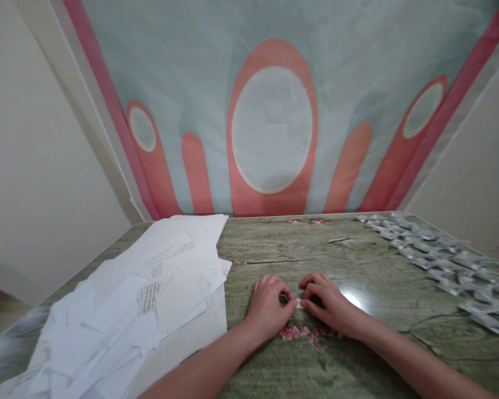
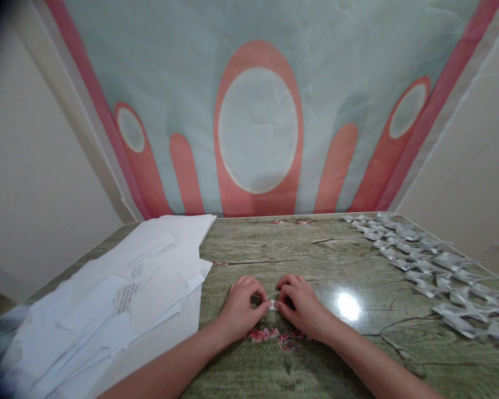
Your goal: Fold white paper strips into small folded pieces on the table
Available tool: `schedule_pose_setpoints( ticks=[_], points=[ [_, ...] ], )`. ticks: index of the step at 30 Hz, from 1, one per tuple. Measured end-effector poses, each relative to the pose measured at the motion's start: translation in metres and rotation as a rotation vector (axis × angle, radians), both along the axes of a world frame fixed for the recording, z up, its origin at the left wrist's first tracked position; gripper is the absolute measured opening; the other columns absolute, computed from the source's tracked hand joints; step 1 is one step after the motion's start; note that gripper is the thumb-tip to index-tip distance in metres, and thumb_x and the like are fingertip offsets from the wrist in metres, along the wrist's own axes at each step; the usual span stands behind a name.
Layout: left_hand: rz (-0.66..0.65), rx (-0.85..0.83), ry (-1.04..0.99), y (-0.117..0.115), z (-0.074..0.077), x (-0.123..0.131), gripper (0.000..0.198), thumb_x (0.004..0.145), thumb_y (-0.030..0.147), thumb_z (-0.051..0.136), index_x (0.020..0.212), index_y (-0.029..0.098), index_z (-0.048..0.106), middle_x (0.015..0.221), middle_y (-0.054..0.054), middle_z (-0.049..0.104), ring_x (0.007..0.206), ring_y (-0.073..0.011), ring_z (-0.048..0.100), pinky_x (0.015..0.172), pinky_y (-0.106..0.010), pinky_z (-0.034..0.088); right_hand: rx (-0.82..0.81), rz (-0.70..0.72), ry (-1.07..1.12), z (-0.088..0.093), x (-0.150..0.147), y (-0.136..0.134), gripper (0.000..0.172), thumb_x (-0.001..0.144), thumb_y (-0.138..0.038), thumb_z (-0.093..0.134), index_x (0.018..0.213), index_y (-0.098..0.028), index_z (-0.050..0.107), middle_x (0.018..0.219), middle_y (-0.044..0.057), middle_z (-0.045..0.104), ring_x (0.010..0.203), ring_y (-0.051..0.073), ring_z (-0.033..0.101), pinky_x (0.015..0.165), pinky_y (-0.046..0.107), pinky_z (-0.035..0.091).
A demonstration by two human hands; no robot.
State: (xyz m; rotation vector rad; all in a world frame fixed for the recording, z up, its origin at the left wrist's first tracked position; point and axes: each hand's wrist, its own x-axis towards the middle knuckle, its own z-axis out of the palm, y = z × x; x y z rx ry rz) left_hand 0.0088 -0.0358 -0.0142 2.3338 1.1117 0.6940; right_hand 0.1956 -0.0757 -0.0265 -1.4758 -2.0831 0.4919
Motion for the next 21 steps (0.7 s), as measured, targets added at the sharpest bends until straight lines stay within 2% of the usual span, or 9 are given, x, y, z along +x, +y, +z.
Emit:
schedule_pose_setpoints(
  ticks=[5, 10, 15, 21],
  points=[
    [0.001, 0.005, 0.006, -0.0003, 0.0005, -0.0009, 0.018, 0.070, 0.023, 0.068, 0.085, 0.023, 0.058, 0.089, 0.000, 0.057, 0.093, -0.0205, 0.048, 0.080, -0.032, 0.035, 0.011, -0.023, 0.020, -0.0016, -0.0009, 0.0006, 0.004, 0.080, -0.023, 0.057, 0.079, -0.021, 0.054, 0.098, 0.005, 0.054, 0.095, 0.021, 0.048, 0.081, 0.036, 0.039],
    [-0.001, 0.014, 0.019, -0.0016, 0.0006, -0.0011, 0.018, 0.072, 0.024, 0.068, 0.087, 0.024, 0.058, 0.092, 0.000, 0.055, 0.097, -0.0209, 0.047, 0.082, -0.033, 0.035, 0.038, -0.014, 0.021, -0.0017, -0.0042, -0.0018, 0.011, 0.080, -0.021, 0.056, 0.091, -0.022, 0.055, 0.100, 0.005, 0.054, 0.096, 0.021, 0.048, 0.083, 0.037, 0.038],
    [-0.013, 0.015, 0.022, -0.0028, 0.0016, -0.0020, 0.015, 0.073, 0.025, 0.067, 0.086, 0.024, 0.059, 0.093, 0.000, 0.054, 0.097, -0.0206, 0.047, 0.082, -0.033, 0.035, 0.047, -0.050, 0.028, -0.0004, -0.0059, -0.0052, 0.005, 0.081, -0.024, 0.057, 0.085, -0.022, 0.058, 0.102, 0.005, 0.055, 0.098, 0.022, 0.048, 0.084, 0.037, 0.037],
    [-0.034, 0.012, 0.002, -0.0043, 0.0033, -0.0032, 0.011, 0.075, 0.027, 0.067, 0.084, 0.024, 0.061, 0.093, -0.001, 0.055, 0.097, -0.0208, 0.047, 0.083, -0.034, 0.035, 0.032, -0.054, 0.086, -0.0018, -0.0051, -0.0054, 0.007, 0.080, -0.029, 0.060, 0.082, -0.022, 0.061, 0.102, 0.005, 0.055, 0.097, 0.022, 0.050, 0.084, 0.037, 0.038]
  ],
)
